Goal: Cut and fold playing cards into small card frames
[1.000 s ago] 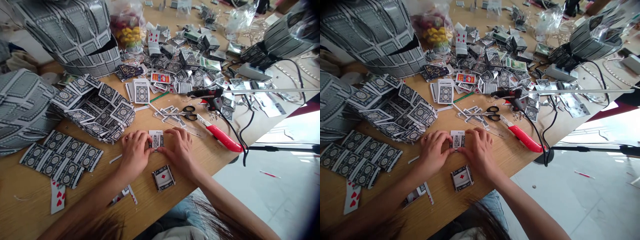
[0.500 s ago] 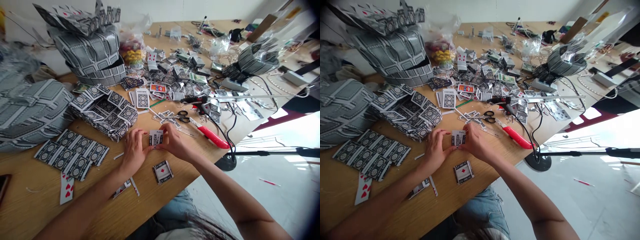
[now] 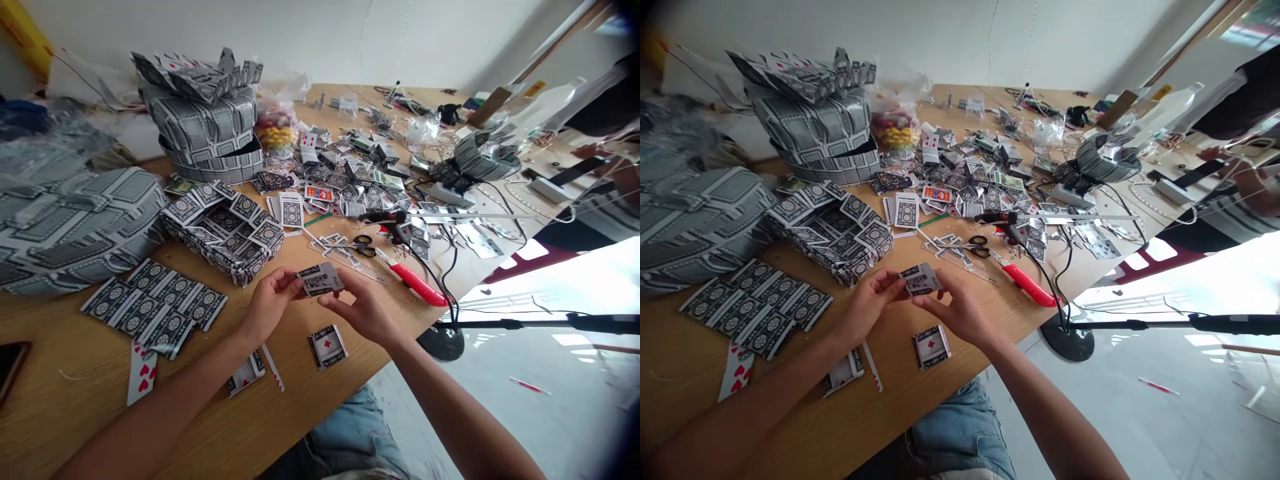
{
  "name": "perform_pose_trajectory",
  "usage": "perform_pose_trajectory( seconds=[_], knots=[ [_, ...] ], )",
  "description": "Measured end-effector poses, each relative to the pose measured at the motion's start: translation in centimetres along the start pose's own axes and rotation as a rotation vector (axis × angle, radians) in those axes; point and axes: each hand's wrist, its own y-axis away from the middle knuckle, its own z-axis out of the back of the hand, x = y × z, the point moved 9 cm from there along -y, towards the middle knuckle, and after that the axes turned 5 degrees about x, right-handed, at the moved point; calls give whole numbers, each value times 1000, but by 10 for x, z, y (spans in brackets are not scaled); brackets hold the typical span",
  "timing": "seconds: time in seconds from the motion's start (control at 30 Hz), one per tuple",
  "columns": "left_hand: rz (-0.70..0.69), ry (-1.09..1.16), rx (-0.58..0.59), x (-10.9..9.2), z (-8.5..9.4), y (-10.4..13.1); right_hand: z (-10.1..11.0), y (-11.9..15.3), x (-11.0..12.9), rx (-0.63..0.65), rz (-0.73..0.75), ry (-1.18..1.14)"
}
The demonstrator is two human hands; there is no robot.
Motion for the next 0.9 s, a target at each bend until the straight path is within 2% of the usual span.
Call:
perform_pose_trajectory(
  seconds=[0.1, 0.2, 0.4, 0.47, 0.57, 0.63, 0.7, 0.8, 0.9],
  knots=[
    [31, 50, -2, -3, 2, 0, 13, 0, -1, -36, -33, -112],
    [66, 84, 42, -8, -1, 1, 21, 0, 3, -51, 29, -229],
    [159, 118, 163, -4, -14, 7, 9, 9, 46, 89, 415, 130],
    [140, 65, 134, -4, -11, 7, 8, 15, 53, 69, 530, 204],
    [-85, -234, -62, -25, 8, 6, 11, 19, 44, -50, 579, 385],
    [-273, -461, -160, -43, 12, 11, 15, 18, 28, -126, 550, 475],
    [-426, -682, -116, -53, 0, 17, 17, 15, 10, -170, 500, 500],
    [-598, -1056, 27, -49, -28, 26, 16, 13, -11, -181, 452, 496],
    [-640, -1239, 60, -36, -37, 30, 10, 13, -20, -134, 438, 487]
  ],
)
